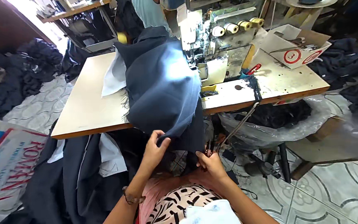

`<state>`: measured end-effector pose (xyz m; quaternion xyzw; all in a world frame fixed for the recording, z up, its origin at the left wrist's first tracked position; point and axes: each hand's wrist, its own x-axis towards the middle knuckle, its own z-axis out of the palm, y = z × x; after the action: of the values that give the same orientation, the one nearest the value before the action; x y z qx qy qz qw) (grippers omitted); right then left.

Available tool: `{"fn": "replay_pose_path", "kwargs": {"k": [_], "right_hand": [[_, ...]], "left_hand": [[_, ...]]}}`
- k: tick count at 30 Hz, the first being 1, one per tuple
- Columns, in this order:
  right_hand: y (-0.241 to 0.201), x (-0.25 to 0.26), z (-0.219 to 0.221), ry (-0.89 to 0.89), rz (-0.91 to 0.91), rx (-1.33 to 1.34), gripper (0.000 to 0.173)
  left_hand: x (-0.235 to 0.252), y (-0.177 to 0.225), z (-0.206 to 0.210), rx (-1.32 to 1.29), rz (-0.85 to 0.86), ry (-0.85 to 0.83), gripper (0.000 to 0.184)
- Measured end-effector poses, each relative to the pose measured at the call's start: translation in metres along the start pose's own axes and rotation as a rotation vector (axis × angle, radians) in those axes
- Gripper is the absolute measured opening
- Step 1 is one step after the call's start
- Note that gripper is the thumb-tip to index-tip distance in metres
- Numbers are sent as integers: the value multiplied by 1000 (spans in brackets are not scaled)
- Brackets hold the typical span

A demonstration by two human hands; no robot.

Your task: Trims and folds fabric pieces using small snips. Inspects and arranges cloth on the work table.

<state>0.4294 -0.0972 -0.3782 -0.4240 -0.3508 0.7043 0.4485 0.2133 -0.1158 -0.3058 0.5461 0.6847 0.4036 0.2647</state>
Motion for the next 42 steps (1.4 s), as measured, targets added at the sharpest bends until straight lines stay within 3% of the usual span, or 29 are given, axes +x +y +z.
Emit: {"fn": "replay_pose_path", "kwargs": {"k": [2, 3, 8, 11, 14, 16, 18, 20, 23, 26, 28, 30, 32, 36, 40, 42], "right_hand": [[-4, -9, 3, -48, 34, 33, 14], [-7, -14, 6, -66, 41, 56, 17], [-17, -30, 7, -111, 55, 99, 17], [-10, -25, -1, -91, 18, 48, 18], [2, -18, -4, -72, 28, 22, 18], [7, -16, -2, -54, 41, 22, 18], [10, -13, 0, -37, 48, 8, 16], [10, -11, 0, -35, 70, -29, 14], [-15, -23, 9, -60, 91, -141, 2], [-55, -50, 21, -55, 133, -260, 24], [-23, -52, 10, -80, -21, -264, 30], [-4, -47, 7, -11, -45, -106, 12], [-8, -46, 3, -3, 5, -58, 24], [-13, -49, -9, -72, -39, -46, 29], [-11, -47, -19, -44, -173, -152, 12], [-9, -44, -25, -67, -218, -223, 13]], "left_hand": [[9, 3, -7, 245, 60, 115, 86], [14, -2, -8, 350, 77, 165, 91], [17, -56, -33, 517, 194, 395, 55], [5, -84, -57, 543, 189, 362, 26], [-1, -85, -60, 498, 204, 343, 19], [-6, -59, -57, 376, 165, 330, 23], [-23, -10, -58, 141, 159, 215, 28], [-54, 42, -56, -125, 365, -61, 23], [-87, 91, -31, -245, 662, -516, 19], [-94, 59, 11, -3, 664, -636, 29], [-90, 26, 25, 121, 566, -660, 31], [-84, 12, 21, 130, 509, -696, 32], [-82, 12, 17, 143, 505, -715, 34], [-78, 17, 28, 126, 521, -741, 34], [-70, 21, 43, 101, 553, -805, 33], [-63, 22, 46, 74, 582, -869, 31]]}}
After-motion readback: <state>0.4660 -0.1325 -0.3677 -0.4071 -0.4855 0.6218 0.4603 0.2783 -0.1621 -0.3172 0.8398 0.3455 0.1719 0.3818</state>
